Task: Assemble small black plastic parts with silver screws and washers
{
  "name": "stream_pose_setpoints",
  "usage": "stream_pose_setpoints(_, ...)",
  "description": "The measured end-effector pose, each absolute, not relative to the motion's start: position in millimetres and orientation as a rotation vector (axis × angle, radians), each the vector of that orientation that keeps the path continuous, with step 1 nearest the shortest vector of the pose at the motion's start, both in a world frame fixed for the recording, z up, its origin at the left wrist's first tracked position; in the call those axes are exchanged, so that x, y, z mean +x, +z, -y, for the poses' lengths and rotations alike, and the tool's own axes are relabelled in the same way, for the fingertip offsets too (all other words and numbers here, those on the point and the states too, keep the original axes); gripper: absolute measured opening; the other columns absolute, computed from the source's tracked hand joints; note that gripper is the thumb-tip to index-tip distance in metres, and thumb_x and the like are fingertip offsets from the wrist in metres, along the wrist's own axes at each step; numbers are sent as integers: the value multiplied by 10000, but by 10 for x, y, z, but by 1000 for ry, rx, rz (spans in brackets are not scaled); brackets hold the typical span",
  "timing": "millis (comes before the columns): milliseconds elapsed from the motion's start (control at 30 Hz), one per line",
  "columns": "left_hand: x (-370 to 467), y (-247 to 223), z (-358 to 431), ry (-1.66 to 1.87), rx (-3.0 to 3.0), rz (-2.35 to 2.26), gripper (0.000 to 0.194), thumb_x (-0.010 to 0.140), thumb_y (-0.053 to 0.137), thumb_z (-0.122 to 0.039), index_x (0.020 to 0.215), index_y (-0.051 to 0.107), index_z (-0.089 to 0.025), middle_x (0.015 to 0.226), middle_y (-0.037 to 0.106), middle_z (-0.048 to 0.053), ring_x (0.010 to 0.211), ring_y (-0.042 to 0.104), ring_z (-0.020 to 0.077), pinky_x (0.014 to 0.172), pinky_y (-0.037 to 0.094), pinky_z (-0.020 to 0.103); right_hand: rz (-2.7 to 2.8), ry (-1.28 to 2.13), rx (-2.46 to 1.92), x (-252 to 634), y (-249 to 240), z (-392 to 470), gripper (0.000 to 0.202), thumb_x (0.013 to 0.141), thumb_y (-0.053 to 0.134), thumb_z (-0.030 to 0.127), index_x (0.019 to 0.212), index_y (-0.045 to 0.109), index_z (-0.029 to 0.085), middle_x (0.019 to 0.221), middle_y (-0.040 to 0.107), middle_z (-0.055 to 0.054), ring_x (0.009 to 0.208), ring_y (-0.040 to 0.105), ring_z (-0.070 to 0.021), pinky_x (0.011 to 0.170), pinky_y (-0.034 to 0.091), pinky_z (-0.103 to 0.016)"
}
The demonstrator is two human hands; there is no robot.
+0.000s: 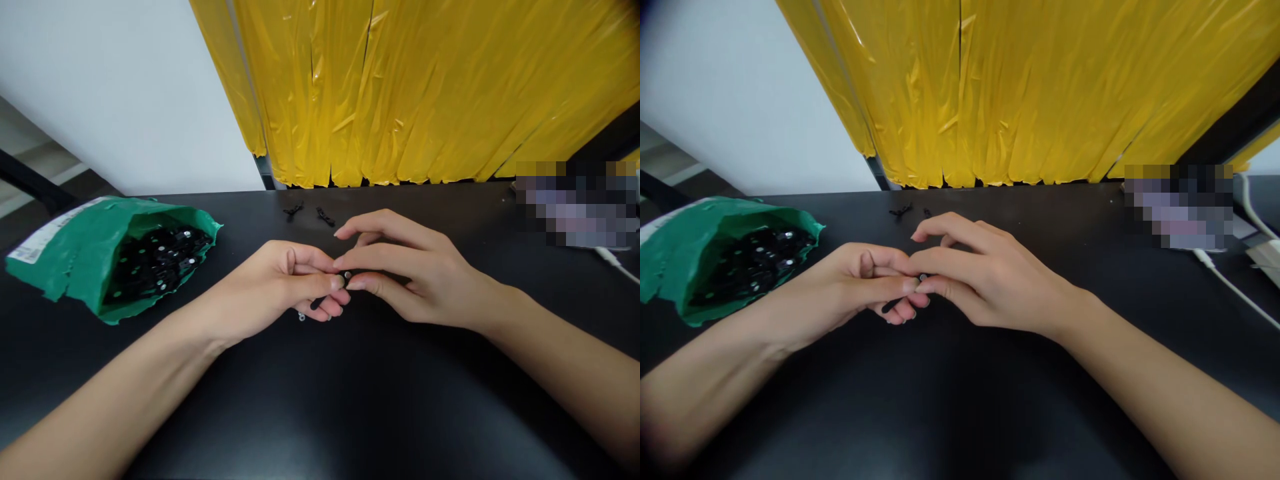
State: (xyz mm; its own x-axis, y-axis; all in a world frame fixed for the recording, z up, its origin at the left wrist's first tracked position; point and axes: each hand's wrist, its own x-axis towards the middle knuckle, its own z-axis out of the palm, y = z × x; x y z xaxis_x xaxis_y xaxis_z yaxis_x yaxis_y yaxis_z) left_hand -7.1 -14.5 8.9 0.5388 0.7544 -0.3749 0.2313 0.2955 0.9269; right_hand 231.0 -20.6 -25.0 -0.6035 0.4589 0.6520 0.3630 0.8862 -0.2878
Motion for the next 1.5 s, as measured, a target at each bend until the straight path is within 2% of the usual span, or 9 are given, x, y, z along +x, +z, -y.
stream_pose_setpoints(133, -78, 85, 147, 463, 1241, -979, 65, 914, 779, -233, 913, 803, -173, 881, 828, 71, 729, 760, 135, 648, 610, 185, 2271, 152, -555, 2307, -251, 208, 197, 1032, 576, 112, 1071, 726, 233, 1333, 652, -111, 1025, 704, -192, 876, 597, -392)
stream_pose_setpoints(300, -68, 101, 152, 440, 1259, -965, 79, 933, 762, -220, 894, 812, -174, 872, 820, 55, 745, 756, 123, 679, 615, 177, 2256, 202, -595, 2284, -255, 223, 71, 1006, 711, 257, 1045, 728, 200, 1286, 655, -127, 984, 702, -190, 877, 601, -397)
stream_pose_setpoints(533, -78, 116, 144, 437, 1253, -986, 66, 935, 765, -216, 907, 806, -173, 885, 827, 59, 743, 762, 130, 664, 616, 178, 2207, 294, -562, 2287, -280, 211, 144, 1031, 629, 145, 1072, 748, 215, 1338, 633, -112, 955, 697, -167, 820, 611, -355)
stream_pose_setpoints(633, -78, 106, 143, 430, 1242, -971, 66, 936, 769, -217, 913, 807, -168, 887, 826, 58, 743, 760, 123, 671, 621, 174, 2230, 295, -581, 2282, -270, 214, 46, 1011, 692, 205, 1035, 726, 186, 1297, 634, -122, 962, 701, -167, 870, 606, -357)
stream_pose_setpoints(867, -72, 103, 143, 424, 1225, -972, 64, 940, 770, -207, 915, 794, -154, 888, 826, 57, 745, 763, 117, 664, 622, 162, 2201, 296, -530, 2290, -281, 191, 152, 1029, 641, 150, 1097, 766, 205, 1347, 635, -121, 963, 691, -163, 849, 604, -347)
stream_pose_setpoints(1033, -83, 87, 147, 416, 1211, -935, 56, 939, 780, -205, 928, 794, -153, 893, 825, 49, 747, 763, 108, 676, 632, 159, 2188, 363, -553, 2281, -273, 191, 140, 971, 760, 225, 1084, 757, 142, 1323, 630, -158, 975, 701, -169, 911, 596, -349)
stream_pose_setpoints(1167, -86, 71, 142, 419, 1221, -950, 75, 940, 783, -219, 928, 791, -145, 890, 825, 56, 750, 766, 112, 671, 634, 156, 2178, 391, -527, 2279, -277, 188, 159, 1015, 658, 134, 1108, 781, 174, 1377, 624, -141, 986, 698, -159, 887, 601, -335)
stream_pose_setpoints(1267, -82, 70, 145, 426, 1184, -942, 55, 941, 776, -200, 935, 789, -147, 871, 824, 51, 728, 763, 107, 660, 633, 154, 2182, 377, -566, 2288, -274, 190, 57, 986, 726, 190, 1011, 767, 160, 1304, 642, -136, 997, 701, -174, 914, 593, -343)
stream_pose_setpoints(1500, -84, 69, 135, 440, 1208, -953, 60, 945, 771, -199, 943, 798, -145, 887, 825, 56, 736, 763, 106, 654, 627, 142, 2207, 330, -541, 2286, -279, 190, 176, 1024, 623, 106, 1063, 772, 192, 1355, 634, -116, 1004, 693, -160, 900, 591, -332)
